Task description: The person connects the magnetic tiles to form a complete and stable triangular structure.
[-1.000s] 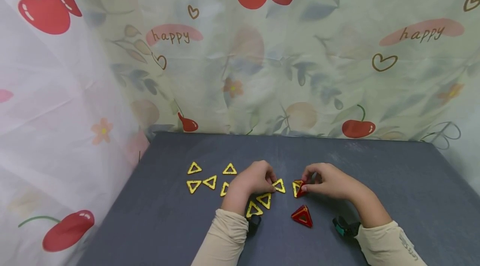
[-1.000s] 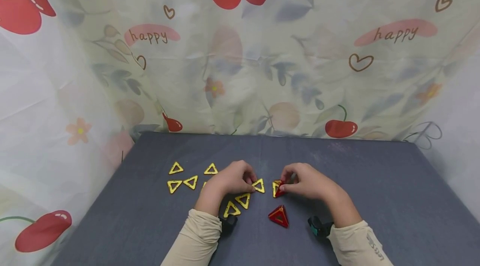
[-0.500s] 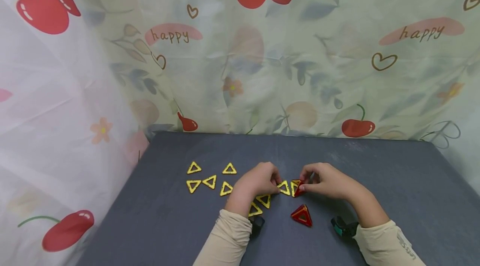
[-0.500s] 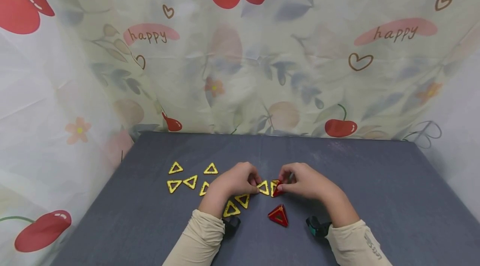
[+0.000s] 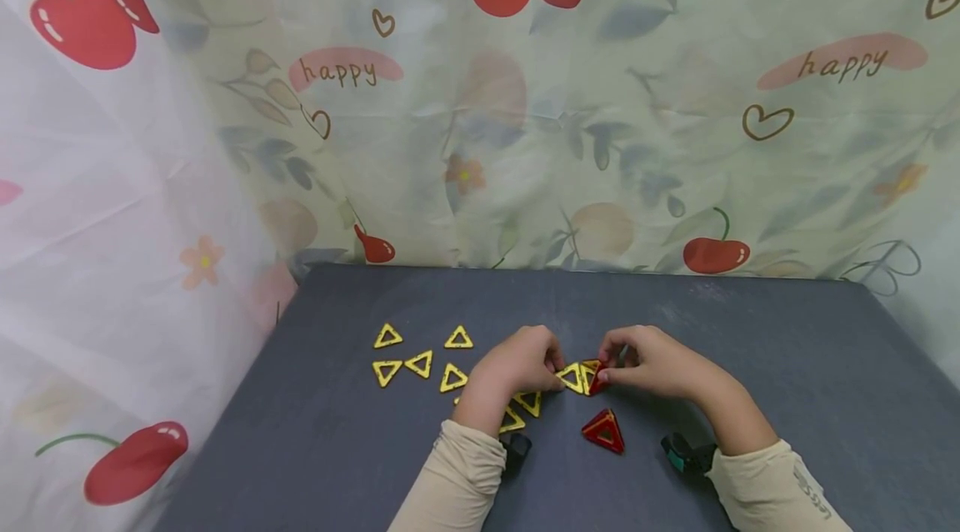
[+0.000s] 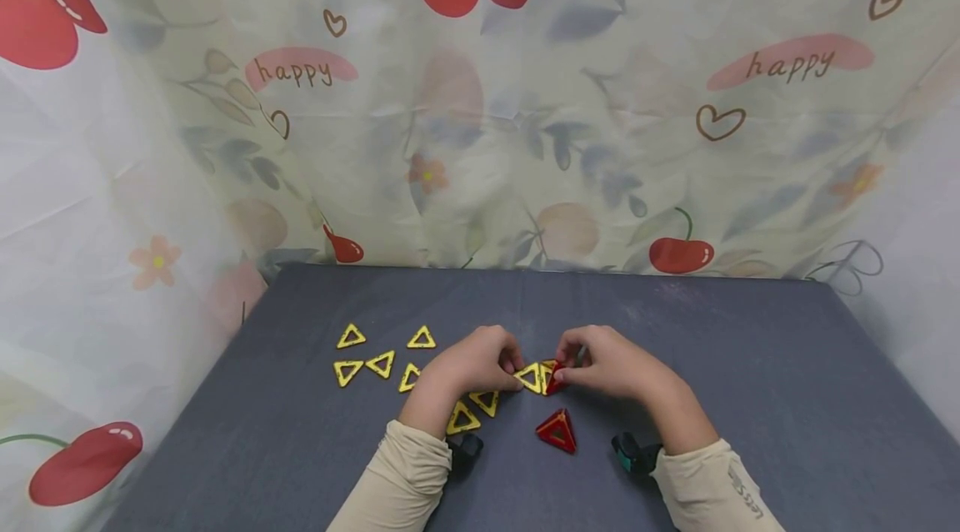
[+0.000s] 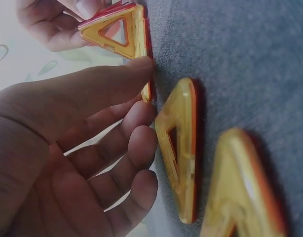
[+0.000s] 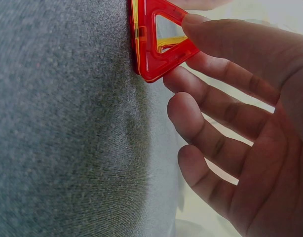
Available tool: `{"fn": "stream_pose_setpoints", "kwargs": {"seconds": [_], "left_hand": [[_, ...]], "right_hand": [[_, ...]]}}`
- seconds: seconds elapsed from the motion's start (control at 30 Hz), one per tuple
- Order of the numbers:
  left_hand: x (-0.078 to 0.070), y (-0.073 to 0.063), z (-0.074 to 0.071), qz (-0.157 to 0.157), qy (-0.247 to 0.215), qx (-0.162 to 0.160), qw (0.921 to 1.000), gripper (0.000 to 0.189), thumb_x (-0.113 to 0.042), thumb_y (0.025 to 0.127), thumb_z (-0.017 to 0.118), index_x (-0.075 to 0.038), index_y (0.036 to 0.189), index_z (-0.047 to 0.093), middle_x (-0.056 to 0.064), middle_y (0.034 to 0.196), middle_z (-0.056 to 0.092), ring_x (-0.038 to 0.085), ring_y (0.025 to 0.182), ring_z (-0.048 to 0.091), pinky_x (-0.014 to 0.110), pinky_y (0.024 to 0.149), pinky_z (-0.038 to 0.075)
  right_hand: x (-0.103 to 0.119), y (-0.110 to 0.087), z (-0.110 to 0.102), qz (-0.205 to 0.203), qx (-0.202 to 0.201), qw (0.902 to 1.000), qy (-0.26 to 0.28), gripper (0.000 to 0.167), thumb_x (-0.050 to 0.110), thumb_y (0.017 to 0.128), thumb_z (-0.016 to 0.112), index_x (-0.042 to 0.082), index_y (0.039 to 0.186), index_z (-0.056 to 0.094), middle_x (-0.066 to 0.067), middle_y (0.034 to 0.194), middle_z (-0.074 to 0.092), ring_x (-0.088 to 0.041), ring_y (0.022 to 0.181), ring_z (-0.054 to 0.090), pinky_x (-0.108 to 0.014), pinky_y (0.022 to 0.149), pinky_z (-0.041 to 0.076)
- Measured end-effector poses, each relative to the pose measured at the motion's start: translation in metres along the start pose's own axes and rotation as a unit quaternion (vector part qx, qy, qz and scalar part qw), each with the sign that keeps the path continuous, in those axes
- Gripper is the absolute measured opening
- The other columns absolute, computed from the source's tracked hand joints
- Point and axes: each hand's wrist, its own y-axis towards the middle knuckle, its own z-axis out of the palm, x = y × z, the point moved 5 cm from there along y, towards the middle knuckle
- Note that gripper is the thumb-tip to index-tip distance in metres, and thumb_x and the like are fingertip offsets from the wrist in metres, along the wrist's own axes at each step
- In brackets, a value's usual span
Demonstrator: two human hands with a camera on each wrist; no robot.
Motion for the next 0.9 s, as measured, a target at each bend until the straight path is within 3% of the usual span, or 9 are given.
{"fn": "stream_pose_setpoints", "kwargs": {"seconds": [0.9], "left_hand": [[-0.0053,-0.0052,-0.0016,0.005,-0.013,-0.002,0.9999,0.013,-0.008,0.090,0.085,-0.008,0.099,0.076,-0.002,0.084,0.064,0.012,0.071,0.059,0.027,0.064,0.049]], "right_hand": [[-0.0039,0.0010,0.0014,-0.003,0.005,1.0000,0.005,0.009,0.025,0.098,0.078,0.018,0.098,0.073,0.003,0.088,0.068,-0.015,0.070,0.060,-0.027,0.062,0.051]]}}
